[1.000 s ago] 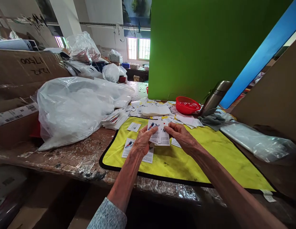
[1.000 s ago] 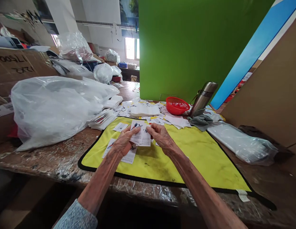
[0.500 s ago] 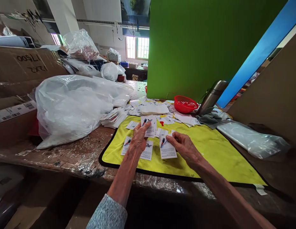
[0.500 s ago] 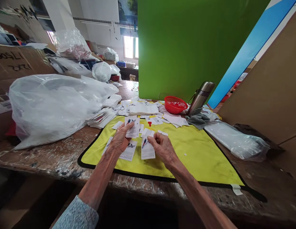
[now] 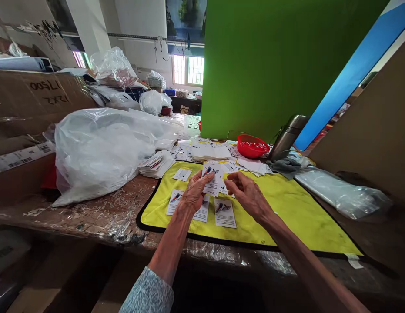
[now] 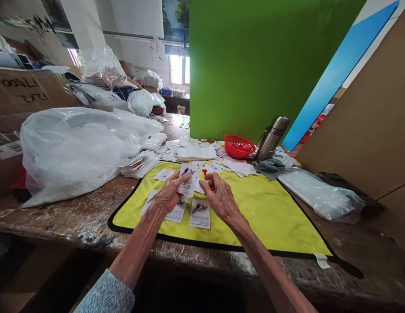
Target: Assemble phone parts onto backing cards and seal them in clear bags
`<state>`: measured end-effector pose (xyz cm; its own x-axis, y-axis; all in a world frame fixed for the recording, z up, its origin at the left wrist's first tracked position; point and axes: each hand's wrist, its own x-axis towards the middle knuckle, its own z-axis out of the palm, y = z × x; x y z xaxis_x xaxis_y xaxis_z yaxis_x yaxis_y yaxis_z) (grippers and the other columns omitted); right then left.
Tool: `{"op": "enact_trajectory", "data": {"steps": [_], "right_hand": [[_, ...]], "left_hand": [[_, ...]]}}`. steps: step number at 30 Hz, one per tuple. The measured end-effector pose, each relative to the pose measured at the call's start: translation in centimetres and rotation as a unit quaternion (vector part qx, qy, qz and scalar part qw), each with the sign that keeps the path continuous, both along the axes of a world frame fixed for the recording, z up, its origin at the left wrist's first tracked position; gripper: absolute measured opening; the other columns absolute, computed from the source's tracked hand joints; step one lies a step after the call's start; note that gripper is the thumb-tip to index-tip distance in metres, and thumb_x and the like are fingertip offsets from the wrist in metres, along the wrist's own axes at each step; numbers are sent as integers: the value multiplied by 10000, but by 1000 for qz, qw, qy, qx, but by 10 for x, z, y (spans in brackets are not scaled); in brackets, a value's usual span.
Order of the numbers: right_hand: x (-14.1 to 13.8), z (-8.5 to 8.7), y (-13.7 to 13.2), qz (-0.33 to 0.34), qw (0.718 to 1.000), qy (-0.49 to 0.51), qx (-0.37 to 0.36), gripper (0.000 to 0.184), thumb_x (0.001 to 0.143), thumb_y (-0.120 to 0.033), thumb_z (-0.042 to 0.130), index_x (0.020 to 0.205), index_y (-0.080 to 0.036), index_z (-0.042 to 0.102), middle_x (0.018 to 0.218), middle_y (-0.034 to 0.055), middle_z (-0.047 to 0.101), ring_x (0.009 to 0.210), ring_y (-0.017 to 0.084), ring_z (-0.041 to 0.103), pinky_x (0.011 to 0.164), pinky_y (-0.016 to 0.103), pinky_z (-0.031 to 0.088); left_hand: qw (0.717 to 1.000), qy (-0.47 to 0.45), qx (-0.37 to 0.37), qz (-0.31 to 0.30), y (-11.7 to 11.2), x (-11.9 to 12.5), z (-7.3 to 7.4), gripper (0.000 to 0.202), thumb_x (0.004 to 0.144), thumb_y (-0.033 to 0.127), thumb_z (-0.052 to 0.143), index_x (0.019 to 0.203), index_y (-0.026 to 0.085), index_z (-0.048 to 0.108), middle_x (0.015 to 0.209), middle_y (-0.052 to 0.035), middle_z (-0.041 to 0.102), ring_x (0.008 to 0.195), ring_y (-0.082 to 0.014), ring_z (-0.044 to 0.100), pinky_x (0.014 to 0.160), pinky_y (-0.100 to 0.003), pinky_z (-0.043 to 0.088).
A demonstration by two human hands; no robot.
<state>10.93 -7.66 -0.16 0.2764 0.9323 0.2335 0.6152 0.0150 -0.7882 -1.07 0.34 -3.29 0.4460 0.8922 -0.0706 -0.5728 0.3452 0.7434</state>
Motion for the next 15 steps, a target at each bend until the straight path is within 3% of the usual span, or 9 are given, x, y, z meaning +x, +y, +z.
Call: {"op": "enact_trajectory", "data": {"steps": [5,11,15], "right_hand": [[-4,-4,29,17,976,212,42,320,655,-499,599,636,-200,488,541,-40,504,498,109,497,512,258,392],[1,-11,26,-2,968,243,59,308,645,-479,613,642,-198,487,526,-57,498,480,85,466,501,240,379],[5,-10,24,7,968,244,60,336,605,-478,668,616,-199,480,514,-58,487,481,83,432,473,233,348]], "left_hand": [[999,1,21,-26,-1,0,-1,376,483,240,858,807,124,704,709,-15,701,586,-95,590,558,-197,450],[1000,12,-3,-1,2,1,-4,376,497,235,854,824,126,704,731,-26,707,622,-125,612,597,-229,469],[999,17,8,-30,-1,1,-3,394,484,246,862,830,128,713,720,-25,709,611,-118,608,586,-218,475]]}}
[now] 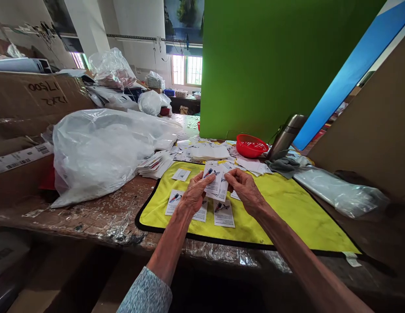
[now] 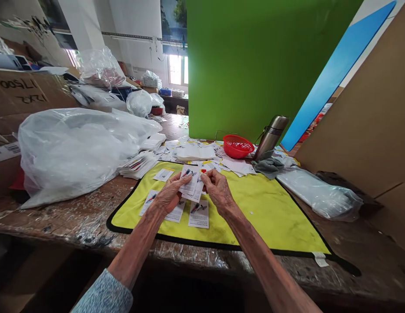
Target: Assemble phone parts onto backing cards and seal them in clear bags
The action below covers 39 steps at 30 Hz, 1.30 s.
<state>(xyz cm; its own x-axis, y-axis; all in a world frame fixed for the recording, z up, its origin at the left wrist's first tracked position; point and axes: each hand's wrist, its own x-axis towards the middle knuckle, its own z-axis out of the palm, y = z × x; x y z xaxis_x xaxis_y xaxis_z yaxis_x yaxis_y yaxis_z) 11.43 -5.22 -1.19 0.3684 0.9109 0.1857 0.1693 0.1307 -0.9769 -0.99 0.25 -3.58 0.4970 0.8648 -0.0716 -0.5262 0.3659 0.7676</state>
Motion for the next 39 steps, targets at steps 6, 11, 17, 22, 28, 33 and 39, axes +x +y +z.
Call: {"op": "enact_trajectory", "data": {"steps": [6,11,17,22,28,33,39], "right_hand": [[2,-3,-3,26,999,36,-10,397,613,-565,655,647,-196,510,554,-51,492,497,90,411,483,242,339],[3,-3,-10,63,997,30,-32,392,597,-535,688,632,-197,492,580,-46,489,543,98,417,514,243,333],[6,-3,-15,75,997,0,-36,412,662,-585,599,627,-203,451,584,-50,436,543,94,377,519,244,317],[23,-6,-37,-23,987,-136,-80,410,707,-582,539,594,-210,410,558,-55,348,510,89,301,463,243,219],[33,-24,-84,-106,921,-342,-153,377,785,-507,465,550,-219,408,501,-20,405,491,128,373,488,274,258],[22,-21,-94,-199,859,-459,-111,174,782,-360,508,853,-214,571,857,93,652,691,220,560,627,335,362],[4,7,-51,20,973,-222,-67,284,837,-447,431,747,-207,551,681,8,573,621,153,509,581,276,380]], "left_hand": [[999,2,-2,-46,-2,0,1,393,497,223,855,857,135,723,739,-30,716,616,-111,609,595,-214,483],[999,-8,-20,-33,-1,0,0,367,479,202,858,807,126,711,719,-30,710,640,-124,620,606,-217,484],[999,-5,-11,-32,0,0,-1,364,487,199,858,805,122,696,713,-28,708,672,-131,635,634,-217,489],[1000,1,-17,-11,0,0,-1,352,483,189,850,792,127,692,710,-26,711,636,-126,627,605,-221,496],[999,17,-27,-11,0,0,0,331,504,181,834,800,133,695,736,-39,719,661,-140,641,598,-225,491],[999,28,-13,-31,0,0,-1,353,524,206,835,845,138,705,768,-44,720,672,-138,636,600,-226,475],[998,18,20,-62,-3,1,-3,326,527,231,845,812,133,719,730,-29,711,610,-112,605,574,-207,458]]}}
